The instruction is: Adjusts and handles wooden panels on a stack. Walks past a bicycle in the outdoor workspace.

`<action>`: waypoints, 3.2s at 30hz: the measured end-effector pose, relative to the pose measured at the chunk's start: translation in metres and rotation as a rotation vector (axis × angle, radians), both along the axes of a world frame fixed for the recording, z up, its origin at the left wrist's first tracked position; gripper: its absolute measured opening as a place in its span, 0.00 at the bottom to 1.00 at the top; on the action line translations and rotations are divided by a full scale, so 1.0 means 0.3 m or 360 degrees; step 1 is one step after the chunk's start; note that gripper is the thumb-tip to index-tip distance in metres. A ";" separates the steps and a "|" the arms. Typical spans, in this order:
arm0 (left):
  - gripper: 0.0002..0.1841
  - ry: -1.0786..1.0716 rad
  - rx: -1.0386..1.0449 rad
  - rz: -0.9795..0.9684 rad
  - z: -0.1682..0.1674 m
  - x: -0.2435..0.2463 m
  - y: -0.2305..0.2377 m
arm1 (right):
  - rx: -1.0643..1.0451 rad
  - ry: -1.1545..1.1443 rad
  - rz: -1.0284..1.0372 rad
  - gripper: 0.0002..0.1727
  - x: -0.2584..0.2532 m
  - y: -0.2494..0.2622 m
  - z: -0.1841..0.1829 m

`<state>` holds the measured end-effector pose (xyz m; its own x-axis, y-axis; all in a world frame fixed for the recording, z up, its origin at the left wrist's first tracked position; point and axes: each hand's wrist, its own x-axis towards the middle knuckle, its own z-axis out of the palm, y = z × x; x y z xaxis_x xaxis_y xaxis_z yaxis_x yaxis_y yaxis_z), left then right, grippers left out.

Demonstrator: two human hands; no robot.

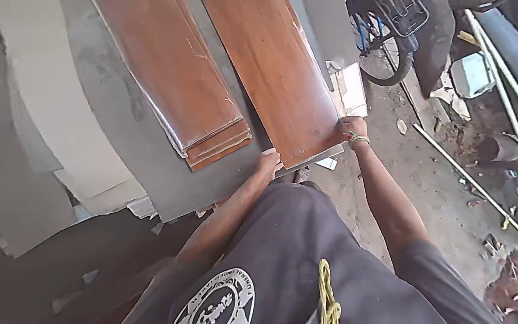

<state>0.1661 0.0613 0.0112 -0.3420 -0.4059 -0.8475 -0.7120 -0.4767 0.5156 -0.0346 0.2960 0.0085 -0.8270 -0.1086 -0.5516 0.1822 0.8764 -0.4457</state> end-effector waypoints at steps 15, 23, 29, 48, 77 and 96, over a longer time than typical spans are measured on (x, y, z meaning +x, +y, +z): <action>0.20 0.0117 -0.0179 -0.0306 0.010 0.024 -0.017 | -0.0060 -0.0163 0.0069 0.13 -0.078 0.041 -0.012; 0.21 0.0114 -0.0030 -0.0114 0.021 0.004 -0.004 | 0.0073 -0.0264 0.0241 0.16 -0.106 0.025 0.041; 0.22 0.0093 0.0003 -0.0063 0.035 -0.005 -0.008 | 0.0243 -0.0382 0.0312 0.19 -0.133 -0.001 0.086; 0.08 -0.0083 -0.0093 -0.0150 0.068 -0.051 0.003 | 0.0171 -0.0408 0.0649 0.18 -0.154 -0.019 0.182; 0.16 -0.0013 -0.0144 -0.0074 0.056 -0.012 0.028 | 0.0250 -0.0311 0.0495 0.19 -0.102 -0.048 0.137; 0.17 0.0204 -0.0111 -0.0018 0.110 -0.068 0.104 | -0.0273 -0.0237 0.0280 0.29 -0.111 -0.018 0.123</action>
<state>0.1458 0.0923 0.0443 -0.4504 -0.4580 -0.7664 -0.6433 -0.4288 0.6343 -0.0678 0.2905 0.0453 -0.6985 -0.3457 -0.6265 0.1085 0.8143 -0.5702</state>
